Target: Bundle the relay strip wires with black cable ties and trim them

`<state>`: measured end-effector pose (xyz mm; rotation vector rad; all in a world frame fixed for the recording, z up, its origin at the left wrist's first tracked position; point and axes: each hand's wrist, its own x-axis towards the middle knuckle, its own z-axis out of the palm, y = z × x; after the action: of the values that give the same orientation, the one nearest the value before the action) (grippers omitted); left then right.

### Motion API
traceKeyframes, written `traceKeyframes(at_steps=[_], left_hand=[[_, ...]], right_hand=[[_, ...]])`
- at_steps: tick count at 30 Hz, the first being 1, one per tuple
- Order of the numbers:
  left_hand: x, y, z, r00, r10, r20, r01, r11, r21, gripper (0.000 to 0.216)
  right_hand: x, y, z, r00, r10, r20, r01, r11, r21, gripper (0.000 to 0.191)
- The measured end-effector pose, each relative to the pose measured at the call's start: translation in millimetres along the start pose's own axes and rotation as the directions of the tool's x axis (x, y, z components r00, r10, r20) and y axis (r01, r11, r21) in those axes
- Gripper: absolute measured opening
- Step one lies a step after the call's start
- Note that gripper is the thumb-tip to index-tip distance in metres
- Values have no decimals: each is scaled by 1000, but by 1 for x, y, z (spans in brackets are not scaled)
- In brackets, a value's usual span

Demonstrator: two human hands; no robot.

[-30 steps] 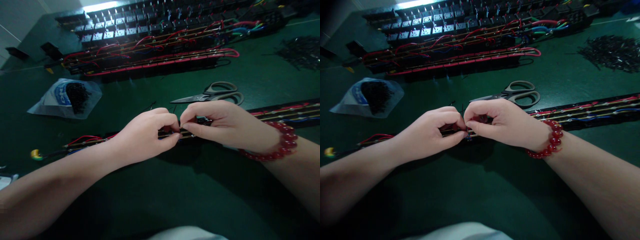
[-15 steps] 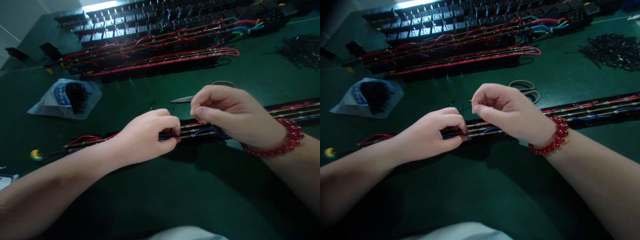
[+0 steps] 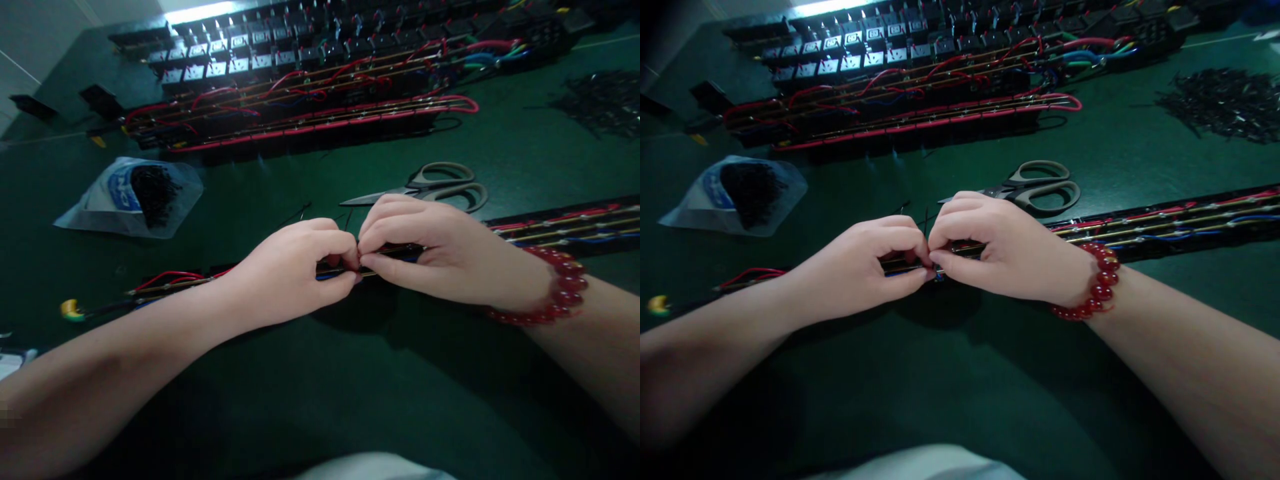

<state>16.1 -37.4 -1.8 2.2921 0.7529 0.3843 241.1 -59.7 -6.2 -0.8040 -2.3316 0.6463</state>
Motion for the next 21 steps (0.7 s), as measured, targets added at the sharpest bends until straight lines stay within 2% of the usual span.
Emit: traceKeyframes(at_steps=[8,12,16,21], left_hand=[[0,2,-2,1000,-24,8,24,1000,5,5],[0,2,-1,1000,-21,2,21,1000,5,5],[0,1,-1,1000,-16,4,16,1000,11,5],[-1,1,0,1000,19,17,-20,998,57,5]], right_hand=[[0,-3,-2,994,79,-78,-77,996,37,12],[1,-7,-5,970,196,-145,-187,980,73,14],[2,-10,-6,940,302,-160,-286,951,116,14],[1,-9,-5,952,279,-125,-261,955,143,14]])
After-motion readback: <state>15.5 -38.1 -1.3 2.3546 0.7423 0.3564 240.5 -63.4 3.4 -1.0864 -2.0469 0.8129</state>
